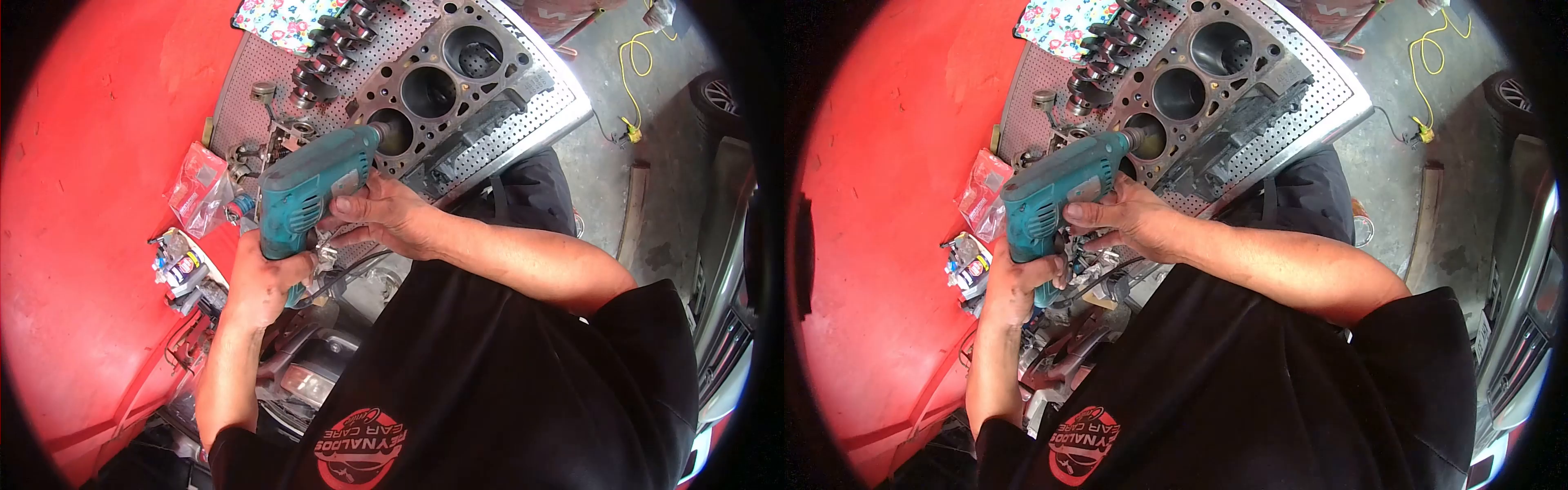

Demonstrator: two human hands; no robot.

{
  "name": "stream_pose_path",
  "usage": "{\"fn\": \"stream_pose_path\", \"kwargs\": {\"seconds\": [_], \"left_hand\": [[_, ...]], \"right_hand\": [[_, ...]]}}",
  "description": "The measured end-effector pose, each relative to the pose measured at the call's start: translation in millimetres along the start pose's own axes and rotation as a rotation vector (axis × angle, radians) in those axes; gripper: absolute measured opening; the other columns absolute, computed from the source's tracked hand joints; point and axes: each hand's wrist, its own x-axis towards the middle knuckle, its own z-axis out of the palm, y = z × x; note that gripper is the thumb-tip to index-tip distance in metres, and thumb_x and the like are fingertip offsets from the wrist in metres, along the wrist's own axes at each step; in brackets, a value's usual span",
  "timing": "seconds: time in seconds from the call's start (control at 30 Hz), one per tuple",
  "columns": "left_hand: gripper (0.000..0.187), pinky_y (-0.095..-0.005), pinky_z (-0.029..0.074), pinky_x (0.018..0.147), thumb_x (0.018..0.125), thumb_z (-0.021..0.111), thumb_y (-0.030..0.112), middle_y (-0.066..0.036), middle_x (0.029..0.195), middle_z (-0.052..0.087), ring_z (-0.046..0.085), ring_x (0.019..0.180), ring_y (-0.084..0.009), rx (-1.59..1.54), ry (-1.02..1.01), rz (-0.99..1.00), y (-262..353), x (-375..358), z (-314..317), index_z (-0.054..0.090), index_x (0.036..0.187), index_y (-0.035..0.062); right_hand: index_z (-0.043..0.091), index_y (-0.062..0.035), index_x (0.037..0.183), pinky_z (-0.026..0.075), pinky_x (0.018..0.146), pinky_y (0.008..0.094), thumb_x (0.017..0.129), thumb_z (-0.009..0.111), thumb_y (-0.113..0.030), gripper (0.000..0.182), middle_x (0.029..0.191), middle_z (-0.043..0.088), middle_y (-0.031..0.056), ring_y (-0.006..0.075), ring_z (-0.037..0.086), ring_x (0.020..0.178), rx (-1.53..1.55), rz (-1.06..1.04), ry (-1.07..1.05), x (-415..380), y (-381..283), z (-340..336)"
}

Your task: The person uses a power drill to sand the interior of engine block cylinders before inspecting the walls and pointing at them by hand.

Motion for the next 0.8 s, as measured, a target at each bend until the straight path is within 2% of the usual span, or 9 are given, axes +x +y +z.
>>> {"fn": "stream_pose_path", "kwargs": {"seconds": [0.3, 0.4, 0.8], "left_hand": [[0.019, -0.0304, 0.051, 0.064, 0.079, 0.066, -0.001, -0.005, 0.081, 0.068, 0.062, 0.070, -0.0139, 0.002, 0.104, 0.002, 9, -21, 3, 0.067, 0.098, -0.0036], [0.036, -0.0319, 0.050, 0.057, 0.068, 0.066, 0.001, -0.009, 0.076, 0.061, 0.059, 0.060, -0.0188, 0.005, 0.113, -0.024, 10, -22, 5, 0.060, 0.103, -0.0032], [0.037, -0.0316, 0.051, 0.058, 0.068, 0.067, 0.002, -0.009, 0.079, 0.062, 0.060, 0.061, -0.0185, 0.014, 0.123, -0.040, 11, -23, 6, 0.061, 0.104, -0.0029]], "right_hand": [[0.037, -0.0144, 0.147, 0.051, 0.100, 0.0461, 0.093, 0.073, -0.038, 0.069, 0.137, 0.053, 0.0060, 0.0253, 0.058, 0.120, -0.008, 0.001, 0.006, -3, -3, 21], [0.036, -0.0147, 0.147, 0.051, 0.099, 0.0456, 0.094, 0.072, -0.037, 0.067, 0.137, 0.053, 0.0053, 0.0249, 0.058, 0.120, -0.009, 0.004, -0.010, -3, -2, 21], [0.036, -0.0143, 0.147, 0.052, 0.098, 0.0440, 0.094, 0.072, -0.039, 0.068, 0.135, 0.055, 0.0049, 0.0229, 0.060, 0.117, -0.010, -0.005, 0.004, -4, 0, 21]]}}
